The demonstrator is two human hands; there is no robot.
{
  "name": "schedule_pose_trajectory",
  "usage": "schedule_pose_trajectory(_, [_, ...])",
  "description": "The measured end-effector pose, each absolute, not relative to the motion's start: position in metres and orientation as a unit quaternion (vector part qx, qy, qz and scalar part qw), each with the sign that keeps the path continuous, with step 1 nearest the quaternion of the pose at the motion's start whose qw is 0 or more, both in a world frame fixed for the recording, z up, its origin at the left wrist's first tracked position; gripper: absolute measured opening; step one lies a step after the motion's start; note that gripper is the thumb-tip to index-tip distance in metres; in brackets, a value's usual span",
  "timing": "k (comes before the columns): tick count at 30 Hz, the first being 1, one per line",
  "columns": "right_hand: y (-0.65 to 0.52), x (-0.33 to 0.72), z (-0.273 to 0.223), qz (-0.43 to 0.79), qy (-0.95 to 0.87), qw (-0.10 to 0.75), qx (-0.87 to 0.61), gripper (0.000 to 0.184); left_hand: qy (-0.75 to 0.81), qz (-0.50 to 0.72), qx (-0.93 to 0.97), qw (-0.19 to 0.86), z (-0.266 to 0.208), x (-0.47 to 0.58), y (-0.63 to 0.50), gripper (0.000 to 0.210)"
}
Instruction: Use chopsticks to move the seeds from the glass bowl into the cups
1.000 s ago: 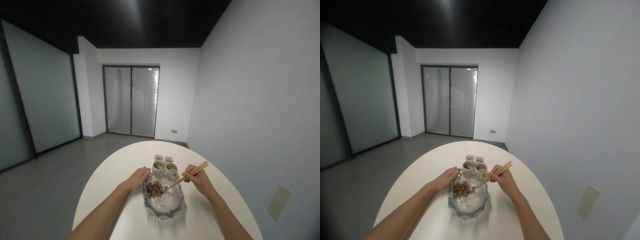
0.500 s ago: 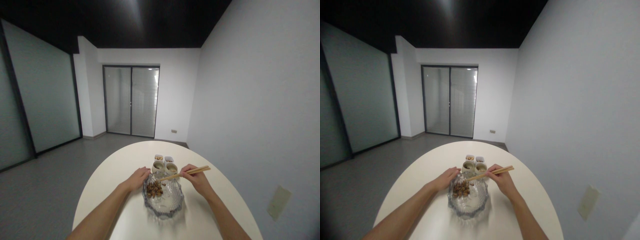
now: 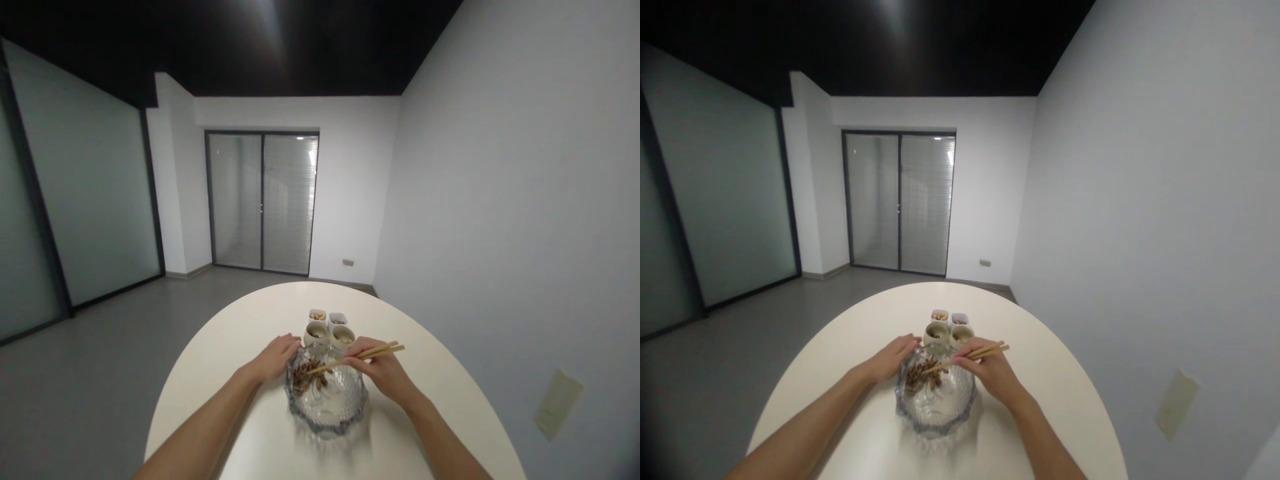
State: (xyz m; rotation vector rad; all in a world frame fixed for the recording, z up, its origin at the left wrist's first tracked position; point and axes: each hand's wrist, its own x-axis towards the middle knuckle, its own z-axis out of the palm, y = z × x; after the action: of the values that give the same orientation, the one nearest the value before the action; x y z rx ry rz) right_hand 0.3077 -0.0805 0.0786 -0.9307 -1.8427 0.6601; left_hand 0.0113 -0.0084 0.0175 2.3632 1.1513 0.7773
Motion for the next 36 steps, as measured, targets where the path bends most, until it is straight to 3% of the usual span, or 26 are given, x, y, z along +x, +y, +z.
schedule_pose_trajectory(11, [-0.073,0.329,0.082,0.254,-0.722,0.456,-0.454,0.035,0.403,0.280,0.848,0.200,0.015,0.010,-0.007,0.064])
schedule_pose_trajectory(22, [-0.071,0.315,0.072,0.241,-0.719,0.502,-0.415,0.036,0.406,0.273,0.849,0.199,0.015,0.011,-0.007,0.064])
schedule_pose_trajectory(31, [-0.070,0.320,0.077,0.279,-0.725,0.470,-0.419,0.039,0.404,0.283,0.847,0.200,0.017,0.011,-0.009,0.068])
schedule_pose_trajectory(36, [-0.075,0.312,0.076,0.259,-0.744,0.466,-0.403,0.031,0.405,0.273,0.851,0.196,0.017,0.010,-0.008,0.066])
